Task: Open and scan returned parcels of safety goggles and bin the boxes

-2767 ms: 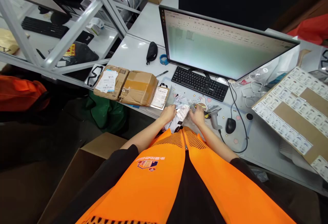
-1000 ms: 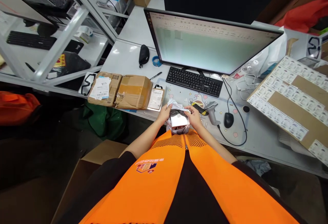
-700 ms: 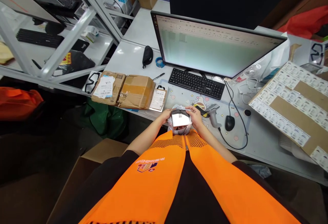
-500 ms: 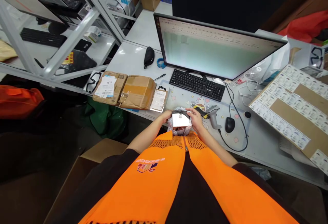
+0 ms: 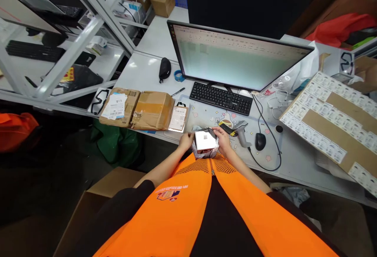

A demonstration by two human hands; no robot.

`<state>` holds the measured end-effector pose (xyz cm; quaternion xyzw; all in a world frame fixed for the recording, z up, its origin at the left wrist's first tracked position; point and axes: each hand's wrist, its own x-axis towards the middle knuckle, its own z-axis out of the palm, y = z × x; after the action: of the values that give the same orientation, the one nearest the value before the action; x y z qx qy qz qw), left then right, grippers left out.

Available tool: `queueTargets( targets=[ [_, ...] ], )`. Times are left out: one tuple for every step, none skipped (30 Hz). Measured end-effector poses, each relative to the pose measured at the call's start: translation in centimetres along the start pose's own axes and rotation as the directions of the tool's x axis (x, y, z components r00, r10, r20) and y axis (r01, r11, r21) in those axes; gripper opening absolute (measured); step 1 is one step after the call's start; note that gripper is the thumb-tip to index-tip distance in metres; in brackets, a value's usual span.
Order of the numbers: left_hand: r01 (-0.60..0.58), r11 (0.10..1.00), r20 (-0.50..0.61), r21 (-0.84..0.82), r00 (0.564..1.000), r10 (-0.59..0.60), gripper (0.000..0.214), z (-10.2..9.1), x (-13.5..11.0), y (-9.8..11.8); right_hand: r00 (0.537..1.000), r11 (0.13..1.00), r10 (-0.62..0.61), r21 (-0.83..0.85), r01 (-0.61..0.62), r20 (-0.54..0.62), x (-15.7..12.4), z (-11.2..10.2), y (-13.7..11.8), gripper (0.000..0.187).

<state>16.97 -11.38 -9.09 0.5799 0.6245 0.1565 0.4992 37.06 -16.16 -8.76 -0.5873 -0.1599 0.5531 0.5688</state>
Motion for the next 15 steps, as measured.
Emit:
queueTargets(
  targets=[
    [-0.061, 0.998, -0.039, 0.020, 0.997, 0.062, 0.044, -0.8, -0.6, 0.4, 1.000, 1.000, 0.005, 0.013, -0.005, -0.014, 0.0, -0.2, 0.2, 0.036],
    [-0.167, 0.985, -0.062, 0.050, 0.984, 0.170, 0.046, -1.4, -1.2, 1.0, 1.000, 1.000, 0.008, 0.022, -0.008, -0.023, 0.0, -0.3, 0.5, 0.038],
    [-0.302, 0.949, -0.053, 0.093, 0.950, 0.308, 0.051, -1.8, -1.7, 1.7, 1.000, 1.000, 0.008, 0.027, -0.007, -0.025, 0.1, -0.4, 0.7, 0.039],
    [-0.441, 0.885, -0.004, 0.146, 0.895, 0.447, 0.061, -1.9, -2.1, 2.6, 1.000, 1.000, 0.003, 0.024, -0.002, -0.022, 0.2, -0.5, 1.0, 0.040],
    [-0.551, 0.809, 0.078, 0.205, 0.833, 0.548, 0.074, -1.7, -2.4, 3.5, 1.000, 1.000, -0.003, 0.012, 0.003, -0.021, 0.4, -0.6, 1.3, 0.040],
    [-0.618, 0.740, 0.177, 0.265, 0.786, 0.593, 0.087, -1.3, -2.5, 4.4, 1.000, 1.000, -0.005, -0.014, 0.005, -0.025, 0.6, -0.6, 1.6, 0.040],
    [-0.639, 0.697, 0.267, 0.326, 0.769, 0.580, 0.099, -0.8, -2.6, 5.2, 0.999, 0.998, -0.002, -0.060, 0.000, -0.036, 0.8, -0.7, 1.9, 0.039],
    [-0.634, 0.669, 0.334, 0.389, 0.773, 0.539, 0.108, -0.2, -2.6, 5.9, 0.999, 0.993, 0.004, -0.118, -0.010, -0.052, 0.9, -0.7, 2.1, 0.037],
    [-0.616, 0.647, 0.379, 0.449, 0.787, 0.487, 0.115, 0.3, -2.6, 6.4, 0.998, 0.983, 0.012, -0.180, -0.024, -0.067, 1.0, -0.7, 2.3, 0.035],
    [-0.599, 0.626, 0.410, 0.500, 0.800, 0.439, 0.118, 0.7, -2.6, 6.7, 0.997, 0.971, 0.020, -0.236, -0.038, -0.079, 0.9, -0.8, 2.4, 0.033],
    [-0.591, 0.603, 0.434, 0.536, 0.806, 0.404, 0.120, 0.9, -2.7, 6.8, 0.996, 0.959, 0.021, -0.281, -0.044, -0.083, 0.6, -0.9, 2.5, 0.031],
    [-0.591, 0.582, 0.451, 0.559, 0.806, 0.385, 0.121, 0.9, -2.9, 6.8, 0.997, 0.950, 0.016, -0.310, -0.041, -0.081, 0.3, -1.1, 2.5, 0.030],
    [-0.596, 0.564, 0.463, 0.571, 0.801, 0.378, 0.121, 0.8, -3.0, 6.7, 0.997, 0.947, 0.005, -0.320, -0.030, -0.078, -0.2, -1.4, 2.5, 0.028],
    [-0.604, 0.552, 0.470, 0.575, 0.796, 0.381, 0.119, 0.6, -3.2, 6.5, 0.997, 0.943, -0.017, -0.333, -0.010, -0.077, -0.8, -1.8, 2.6, 0.026],
    [-0.609, 0.546, 0.471, 0.575, 0.792, 0.388, 0.118, 0.2, -3.3, 6.4, 0.996, 0.927, -0.049, -0.374, 0.016, -0.078, -1.4, -2.4, 2.6, 0.024]
  ],
)
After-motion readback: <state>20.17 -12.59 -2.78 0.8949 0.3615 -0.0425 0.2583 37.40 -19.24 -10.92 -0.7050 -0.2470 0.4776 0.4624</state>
